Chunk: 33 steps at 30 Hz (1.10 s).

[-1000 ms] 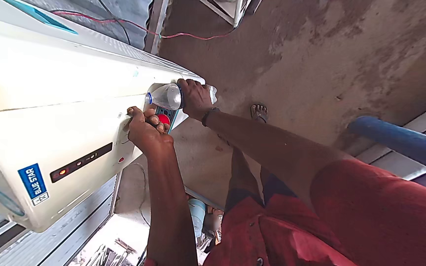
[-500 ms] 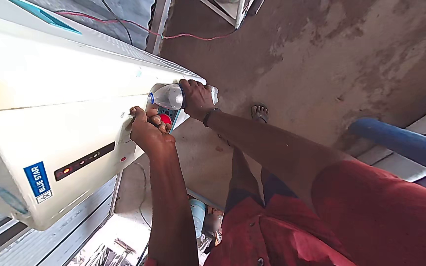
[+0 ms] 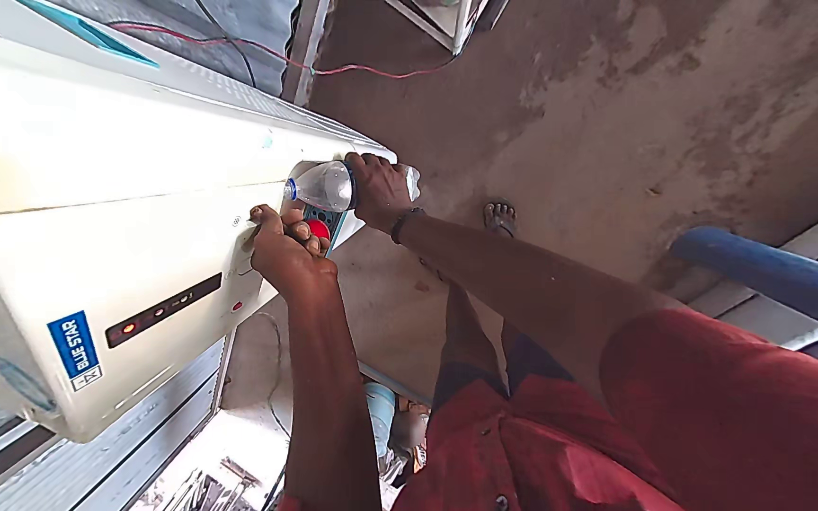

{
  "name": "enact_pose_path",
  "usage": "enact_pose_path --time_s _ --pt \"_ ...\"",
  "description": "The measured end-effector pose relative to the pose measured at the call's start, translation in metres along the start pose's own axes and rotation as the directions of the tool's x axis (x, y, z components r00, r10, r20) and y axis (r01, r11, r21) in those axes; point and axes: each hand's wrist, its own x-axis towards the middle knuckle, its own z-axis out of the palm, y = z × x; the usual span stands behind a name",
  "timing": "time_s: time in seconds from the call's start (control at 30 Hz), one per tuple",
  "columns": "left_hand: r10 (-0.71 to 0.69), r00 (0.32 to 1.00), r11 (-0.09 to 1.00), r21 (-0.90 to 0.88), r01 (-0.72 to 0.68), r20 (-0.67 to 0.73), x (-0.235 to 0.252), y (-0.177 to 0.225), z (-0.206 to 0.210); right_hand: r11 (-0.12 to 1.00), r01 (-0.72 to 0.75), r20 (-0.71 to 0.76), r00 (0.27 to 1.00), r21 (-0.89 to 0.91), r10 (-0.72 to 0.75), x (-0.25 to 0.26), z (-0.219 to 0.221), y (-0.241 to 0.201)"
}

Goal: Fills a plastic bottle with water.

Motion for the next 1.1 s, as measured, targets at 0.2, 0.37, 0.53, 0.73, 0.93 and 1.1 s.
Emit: enact_pose_path --time_s 0.2,0.37,0.53,0.73,0.93,1.1 --pt "0.001 1.000 1.000 0.002 -0.001 -0.004 0.001 0.000 0.000 1.000 -0.002 -0.001 1.000 -0.007 0.002 0.000 -0.001 0.000" --pt "-0.004 1.000 1.000 0.009 0.004 -0.001 -0.001 0.000 -0.001 1.000 0.005 -0.008 1.000 -0.005 -0.005 0.000 0.000 0.000" --pt "0.013 0.999 1.000 -0.002 -0.013 0.031 0.000 -0.001 -0.003 1.000 -0.004 -0.004 1.000 0.004 0.004 0.002 0.002 0.001" --pt "0.017 1.000 1.000 -0.005 -0.017 0.026 0.003 -0.003 -0.004 1.000 0.001 -0.009 1.000 0.002 -0.001 0.001 0.002 0.000" --pt "0.015 0.999 1.000 0.001 -0.015 0.031 0.002 -0.002 -0.003 1.000 0.002 -0.002 1.000 0.002 -0.002 0.003 0.003 0.002" --pt "0.000 1.000 1.000 -0.006 0.000 0.021 0.001 -0.001 -0.002 0.993 0.119 -0.204 0.972 -0.011 -0.118 -0.018 -0.004 0.000"
